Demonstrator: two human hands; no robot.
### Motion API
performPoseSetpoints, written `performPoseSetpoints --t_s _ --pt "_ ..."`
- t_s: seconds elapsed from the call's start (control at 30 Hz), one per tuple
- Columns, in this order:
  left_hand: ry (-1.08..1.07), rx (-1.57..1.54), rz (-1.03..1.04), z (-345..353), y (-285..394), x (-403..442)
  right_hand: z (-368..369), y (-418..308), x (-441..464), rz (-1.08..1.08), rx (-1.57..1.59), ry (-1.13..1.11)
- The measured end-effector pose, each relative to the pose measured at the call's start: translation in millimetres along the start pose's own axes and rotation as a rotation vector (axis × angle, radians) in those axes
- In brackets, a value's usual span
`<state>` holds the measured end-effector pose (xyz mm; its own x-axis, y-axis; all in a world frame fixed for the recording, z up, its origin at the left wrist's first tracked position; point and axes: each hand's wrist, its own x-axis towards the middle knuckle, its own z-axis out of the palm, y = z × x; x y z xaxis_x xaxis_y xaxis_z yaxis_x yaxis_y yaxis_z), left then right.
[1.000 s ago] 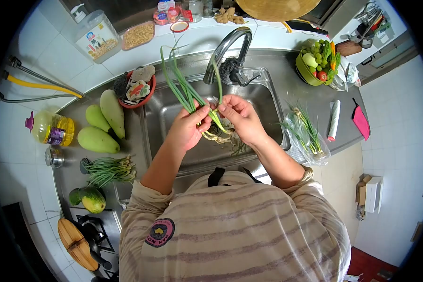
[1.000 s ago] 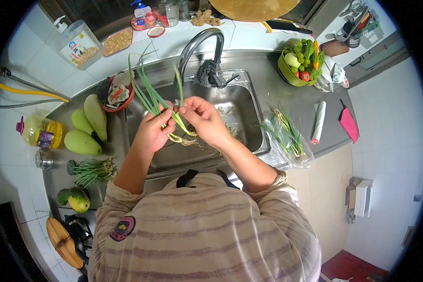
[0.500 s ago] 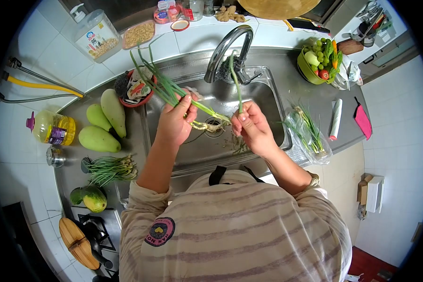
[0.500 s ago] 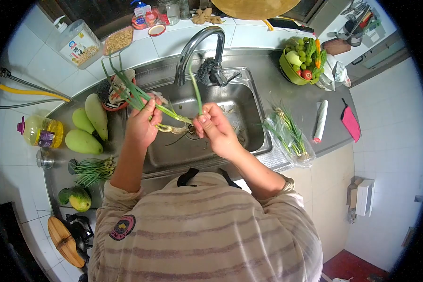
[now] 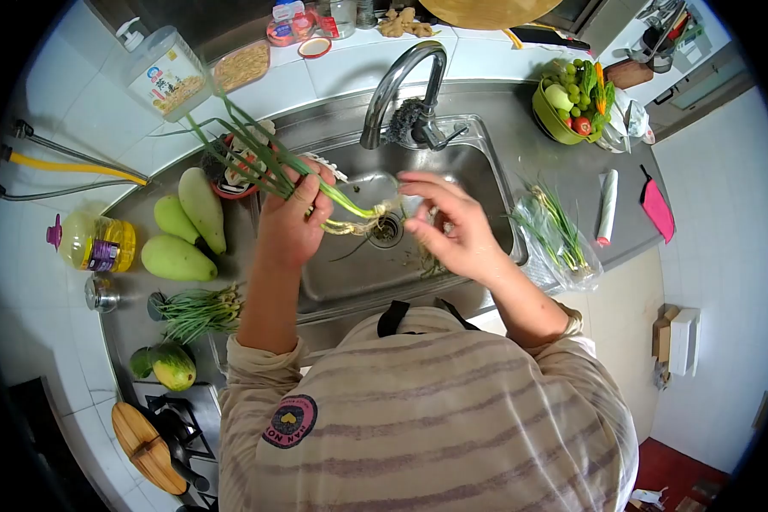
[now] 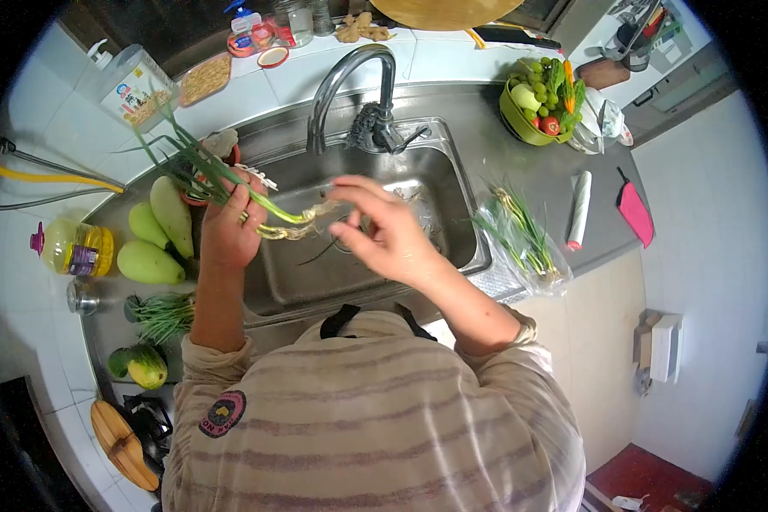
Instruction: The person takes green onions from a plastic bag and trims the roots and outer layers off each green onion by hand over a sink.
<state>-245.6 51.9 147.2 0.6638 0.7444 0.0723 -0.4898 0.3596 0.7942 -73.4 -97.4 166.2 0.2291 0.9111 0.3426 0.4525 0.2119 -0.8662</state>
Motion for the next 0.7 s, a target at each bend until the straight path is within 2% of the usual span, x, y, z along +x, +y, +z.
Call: performPoseSetpoints --t_s 0.13,0.23,0.27,0.33,0.4,0.63,0.7 --pt "-0.085 0.165 0.095 7 -2 -2 17 1 11 -0.069 0.047 -0.112" --pt "-0.075 0.002 -0.008 9 6 -7 23 -1 10 -0.055 0.094 -0.138" --pt "-0.144 0.228 0.068 12 6 -8 24 -3 8 -0.032 0.108 -0.094" --pt "-0.208 0.452 0.145 15 1 -13 23 -3 8 -0.01 0.121 -0.054" --pt "-0.148 0.127 -0.149 14 -7 -17 22 -1 8 -0.06 0.009 -0.097" --pt "-0.045 0.146 -0.027 15 -8 -14 20 9 5 -0.152 0.046 0.0" --pt "0.013 0.195 0.132 12 -5 -13 14 16 1 -0.091 0.114 0.047"
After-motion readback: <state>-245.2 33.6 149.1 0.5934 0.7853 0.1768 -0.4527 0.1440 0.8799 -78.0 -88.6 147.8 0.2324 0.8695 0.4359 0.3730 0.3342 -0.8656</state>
